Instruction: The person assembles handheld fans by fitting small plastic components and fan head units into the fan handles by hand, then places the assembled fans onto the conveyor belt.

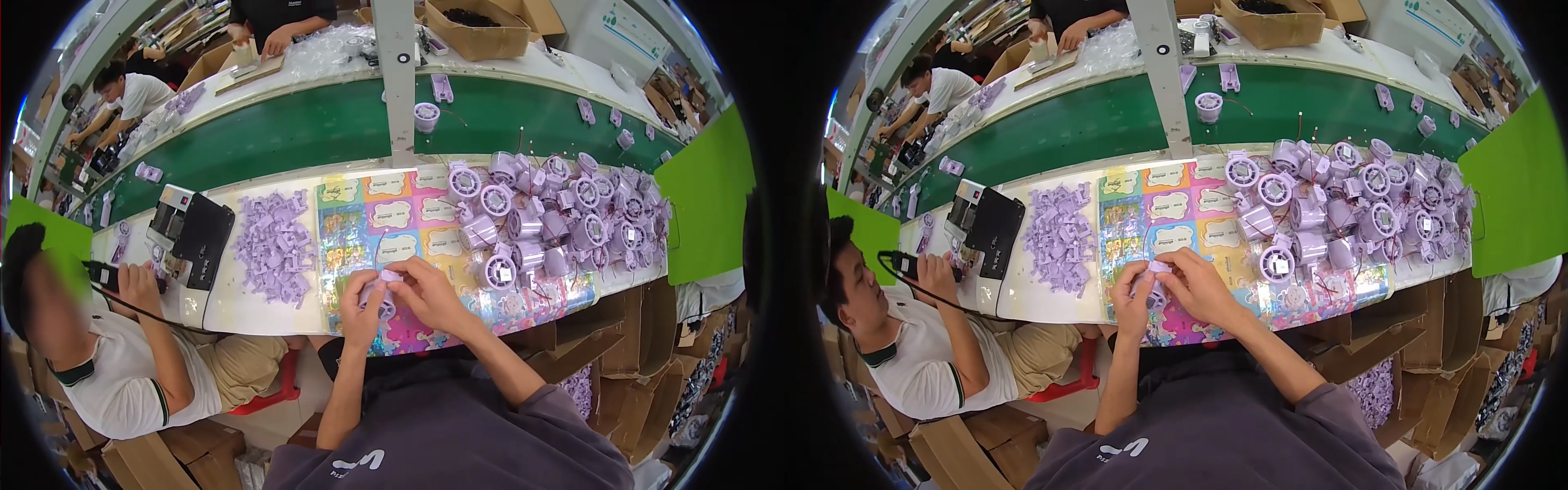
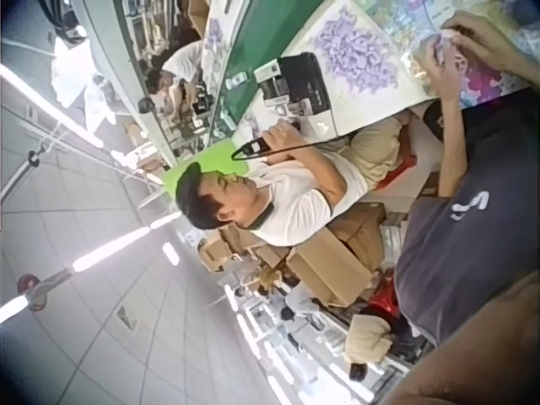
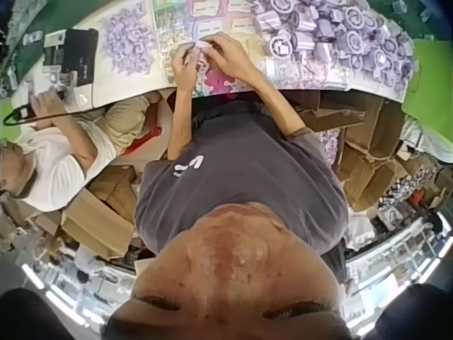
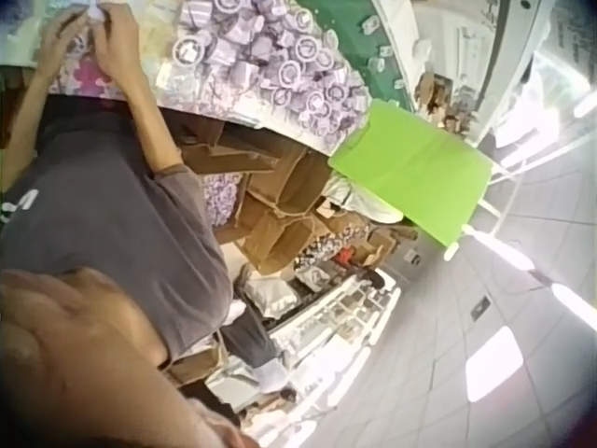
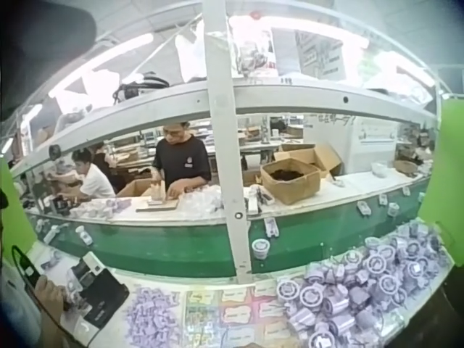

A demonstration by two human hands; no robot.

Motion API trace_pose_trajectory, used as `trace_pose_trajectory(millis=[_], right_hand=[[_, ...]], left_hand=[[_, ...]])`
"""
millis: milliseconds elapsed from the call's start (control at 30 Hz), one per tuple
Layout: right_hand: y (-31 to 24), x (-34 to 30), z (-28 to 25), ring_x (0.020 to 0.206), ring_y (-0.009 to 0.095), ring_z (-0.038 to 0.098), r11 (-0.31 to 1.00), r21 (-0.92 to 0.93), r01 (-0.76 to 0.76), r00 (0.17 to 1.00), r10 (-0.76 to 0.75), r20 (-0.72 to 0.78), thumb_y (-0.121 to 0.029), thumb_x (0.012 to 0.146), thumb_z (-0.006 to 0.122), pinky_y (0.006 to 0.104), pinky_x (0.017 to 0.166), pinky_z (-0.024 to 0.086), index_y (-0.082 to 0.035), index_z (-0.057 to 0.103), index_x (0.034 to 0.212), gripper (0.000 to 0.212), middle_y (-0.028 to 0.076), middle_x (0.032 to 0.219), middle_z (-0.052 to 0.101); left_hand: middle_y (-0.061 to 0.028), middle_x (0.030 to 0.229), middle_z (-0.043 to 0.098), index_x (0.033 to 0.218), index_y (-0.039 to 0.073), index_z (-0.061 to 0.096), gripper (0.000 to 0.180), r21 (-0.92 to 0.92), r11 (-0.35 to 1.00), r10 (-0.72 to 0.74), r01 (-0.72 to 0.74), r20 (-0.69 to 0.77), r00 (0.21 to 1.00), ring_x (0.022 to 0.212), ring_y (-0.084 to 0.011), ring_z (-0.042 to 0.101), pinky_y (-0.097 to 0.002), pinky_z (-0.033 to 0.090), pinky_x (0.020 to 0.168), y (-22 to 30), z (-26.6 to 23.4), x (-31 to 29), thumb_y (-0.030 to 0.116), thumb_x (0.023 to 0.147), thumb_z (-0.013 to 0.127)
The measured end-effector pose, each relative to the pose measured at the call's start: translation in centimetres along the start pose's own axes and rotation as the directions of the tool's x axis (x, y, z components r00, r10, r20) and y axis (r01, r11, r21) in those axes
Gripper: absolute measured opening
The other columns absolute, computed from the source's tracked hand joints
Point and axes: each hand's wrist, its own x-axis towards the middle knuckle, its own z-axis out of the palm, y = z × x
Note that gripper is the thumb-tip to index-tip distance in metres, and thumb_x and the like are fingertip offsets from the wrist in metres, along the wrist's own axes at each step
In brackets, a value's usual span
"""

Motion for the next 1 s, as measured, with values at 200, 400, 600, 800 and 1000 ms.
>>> trace_pose_trajectory(millis=[200,400,600,800,1000], right_hand=[[0.6,-0.2,-1.3,0.087,0.017,0.066,0.993,0.108,-0.058,0.986,0.040,0.160,-0.009,0.095,0.066,0.0311,0.074,0.054,0.001,0.063,0.121,0.028,0.011,0.104,0.065],[0.9,-0.8,-0.1,0.083,0.009,0.061,0.955,0.241,-0.172,0.965,0.115,0.235,-0.008,0.095,0.068,0.0258,0.071,0.050,-0.001,0.066,0.117,0.023,0.003,0.095,0.065],[2.8,5.0,2.1,0.083,0.006,0.060,0.851,0.434,-0.296,0.932,0.157,0.328,-0.014,0.098,0.066,0.0244,0.072,0.051,0.001,0.066,0.119,0.026,0.002,0.095,0.067],[6.4,13.4,5.3,0.075,0.008,0.060,0.915,0.402,0.023,0.985,0.048,-0.166,-0.010,0.095,0.064,0.0241,0.066,0.049,0.000,0.069,0.110,0.019,0.003,0.086,0.068],[5.5,12.3,5.7,0.068,0.017,0.060,0.956,0.279,0.092,0.963,-0.014,-0.270,-0.016,0.093,0.067,0.0302,0.062,0.047,-0.001,0.069,0.105,0.020,0.011,0.084,0.062]], left_hand=[[-0.0069,0.100,0.061,0.097,-0.002,0.063,0.009,-0.024,0.998,0.064,-0.063,0.040,0.997,0.093,-0.0141,0.058,-0.0257,0.045,0.084,-0.6,-0.5,-0.5,0.005,0.093,0.066],[-0.0045,0.100,0.060,0.094,-0.001,0.063,0.007,-0.167,0.986,-0.001,0.002,0.009,1.000,0.093,-0.0116,0.056,-0.0247,0.043,0.084,0.1,-1.3,-1.9,-0.002,0.090,0.068],[-0.0024,0.089,0.066,0.102,-0.003,0.066,0.020,0.167,0.980,-0.080,0.105,-0.148,0.986,0.079,-0.0094,0.059,-0.0255,0.048,0.072,2.8,-2.9,1.9,0.016,0.098,0.065],[-0.0115,0.100,0.065,0.116,0.003,0.066,0.030,0.670,0.729,0.294,-0.141,-0.121,0.948,0.098,-0.0231,0.062,-0.0342,0.051,0.082,5.5,-4.7,11.1,0.019,0.091,0.072],[-0.0112,0.102,0.064,0.097,0.004,0.068,0.012,0.752,0.549,0.419,-0.364,0.128,0.899,0.094,-0.0255,0.063,-0.0349,0.052,0.078,6.7,-5.3,24.7,0.010,0.087,0.070]])
